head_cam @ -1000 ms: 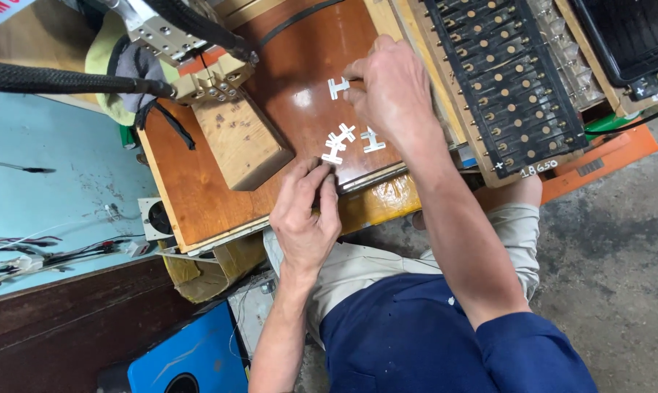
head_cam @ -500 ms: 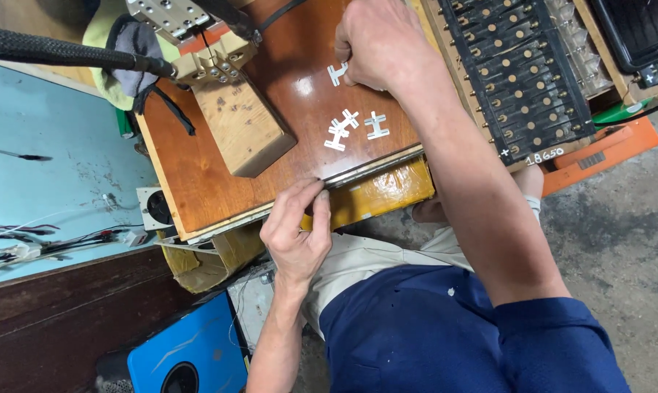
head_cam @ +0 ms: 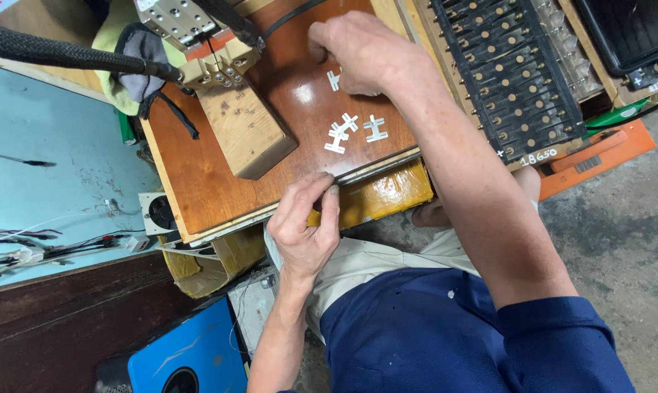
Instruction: Spot welding nickel strips on a wooden jig for battery pack assembly.
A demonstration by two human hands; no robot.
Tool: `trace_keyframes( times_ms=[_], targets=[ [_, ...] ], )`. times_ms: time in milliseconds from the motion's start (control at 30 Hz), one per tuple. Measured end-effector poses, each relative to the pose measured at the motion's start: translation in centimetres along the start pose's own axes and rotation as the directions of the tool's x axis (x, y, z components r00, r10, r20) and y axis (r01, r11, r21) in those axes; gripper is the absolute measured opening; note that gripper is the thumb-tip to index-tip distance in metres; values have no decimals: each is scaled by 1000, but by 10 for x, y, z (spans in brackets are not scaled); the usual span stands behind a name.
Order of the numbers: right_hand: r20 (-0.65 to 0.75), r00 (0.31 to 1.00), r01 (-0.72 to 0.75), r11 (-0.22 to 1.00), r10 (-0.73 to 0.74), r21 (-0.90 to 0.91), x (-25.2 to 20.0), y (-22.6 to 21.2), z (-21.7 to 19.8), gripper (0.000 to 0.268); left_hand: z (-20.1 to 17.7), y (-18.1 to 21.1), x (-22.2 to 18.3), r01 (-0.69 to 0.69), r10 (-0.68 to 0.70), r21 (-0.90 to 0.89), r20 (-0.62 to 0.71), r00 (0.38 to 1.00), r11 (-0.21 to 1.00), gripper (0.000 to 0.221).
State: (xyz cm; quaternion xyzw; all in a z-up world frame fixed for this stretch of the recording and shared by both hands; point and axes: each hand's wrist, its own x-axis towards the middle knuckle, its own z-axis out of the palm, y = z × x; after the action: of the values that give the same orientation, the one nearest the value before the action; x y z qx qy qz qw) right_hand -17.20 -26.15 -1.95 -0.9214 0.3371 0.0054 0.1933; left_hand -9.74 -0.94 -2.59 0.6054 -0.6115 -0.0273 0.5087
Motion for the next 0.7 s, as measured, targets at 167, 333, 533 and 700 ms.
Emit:
trace_keyframes(
  times_ms=[167,333,533,700],
  targets=[
    [-66,989,140,978,-131,155,-12,4,-3,47,17,0,28,-78,79,-19,79,994,997,13],
    [-470,882,295,793,-12,533,-28,24,13,37,56,-22,75,-67,26,204,196,980,977,34],
    [-474,826,-157,933,304,325,-52,23,-8,20,89,-46,107,8,-108,387,236,966,922,17],
    [-290,755,-528,807,588,263,-28,15,9,37,91,-55,107,7,-108,322,296,949,947,21]
  ],
)
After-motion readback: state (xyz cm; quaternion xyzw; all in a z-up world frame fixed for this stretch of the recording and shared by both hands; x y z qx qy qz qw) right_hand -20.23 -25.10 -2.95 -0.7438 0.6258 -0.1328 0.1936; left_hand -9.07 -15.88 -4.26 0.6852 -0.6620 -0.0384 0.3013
